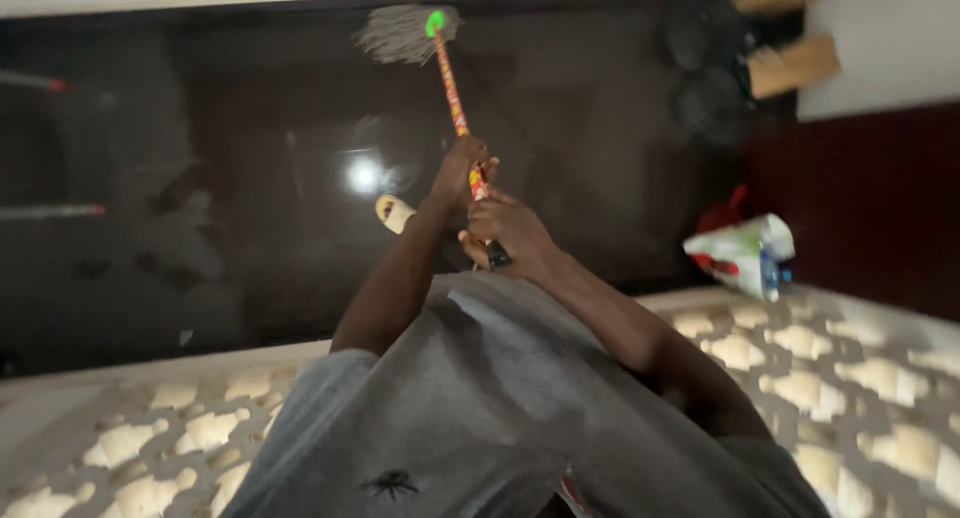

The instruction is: The recorder is mopping a dark tiled floor using a long-handled string mop.

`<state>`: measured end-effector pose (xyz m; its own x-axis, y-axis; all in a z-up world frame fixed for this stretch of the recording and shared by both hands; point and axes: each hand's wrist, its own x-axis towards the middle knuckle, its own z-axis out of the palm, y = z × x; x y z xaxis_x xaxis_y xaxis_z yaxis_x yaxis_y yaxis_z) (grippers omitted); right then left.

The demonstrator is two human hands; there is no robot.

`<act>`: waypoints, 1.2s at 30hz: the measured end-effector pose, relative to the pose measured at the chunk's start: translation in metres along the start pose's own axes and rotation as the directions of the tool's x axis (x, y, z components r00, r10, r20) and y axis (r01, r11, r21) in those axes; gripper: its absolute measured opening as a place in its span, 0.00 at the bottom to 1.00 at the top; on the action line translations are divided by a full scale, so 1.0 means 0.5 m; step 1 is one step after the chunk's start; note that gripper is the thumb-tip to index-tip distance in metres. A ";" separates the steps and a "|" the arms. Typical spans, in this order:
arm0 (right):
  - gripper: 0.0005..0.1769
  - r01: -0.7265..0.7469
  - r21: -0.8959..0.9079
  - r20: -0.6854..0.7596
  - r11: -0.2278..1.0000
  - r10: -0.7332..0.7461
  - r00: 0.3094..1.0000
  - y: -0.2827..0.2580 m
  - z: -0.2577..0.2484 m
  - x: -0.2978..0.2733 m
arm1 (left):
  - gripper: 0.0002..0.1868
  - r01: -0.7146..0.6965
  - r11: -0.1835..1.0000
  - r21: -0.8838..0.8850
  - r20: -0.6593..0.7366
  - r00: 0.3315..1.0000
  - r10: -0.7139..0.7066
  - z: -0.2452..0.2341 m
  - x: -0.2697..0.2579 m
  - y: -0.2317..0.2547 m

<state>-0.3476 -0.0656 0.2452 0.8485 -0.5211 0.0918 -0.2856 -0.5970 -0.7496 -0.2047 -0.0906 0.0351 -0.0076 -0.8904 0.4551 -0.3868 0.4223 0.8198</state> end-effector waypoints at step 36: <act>0.16 0.325 0.575 -0.322 0.751 -0.157 0.934 0.096 0.098 -0.046 | 0.14 0.400 0.722 0.564 0.167 0.802 -0.574 -0.071 -0.146 0.031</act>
<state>-0.3593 -0.0525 0.1751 0.6932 -0.5896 0.4145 0.3169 -0.2671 -0.9101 -0.1773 -0.0128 0.0269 0.0624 -0.9845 -0.1638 -0.8027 -0.1470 0.5780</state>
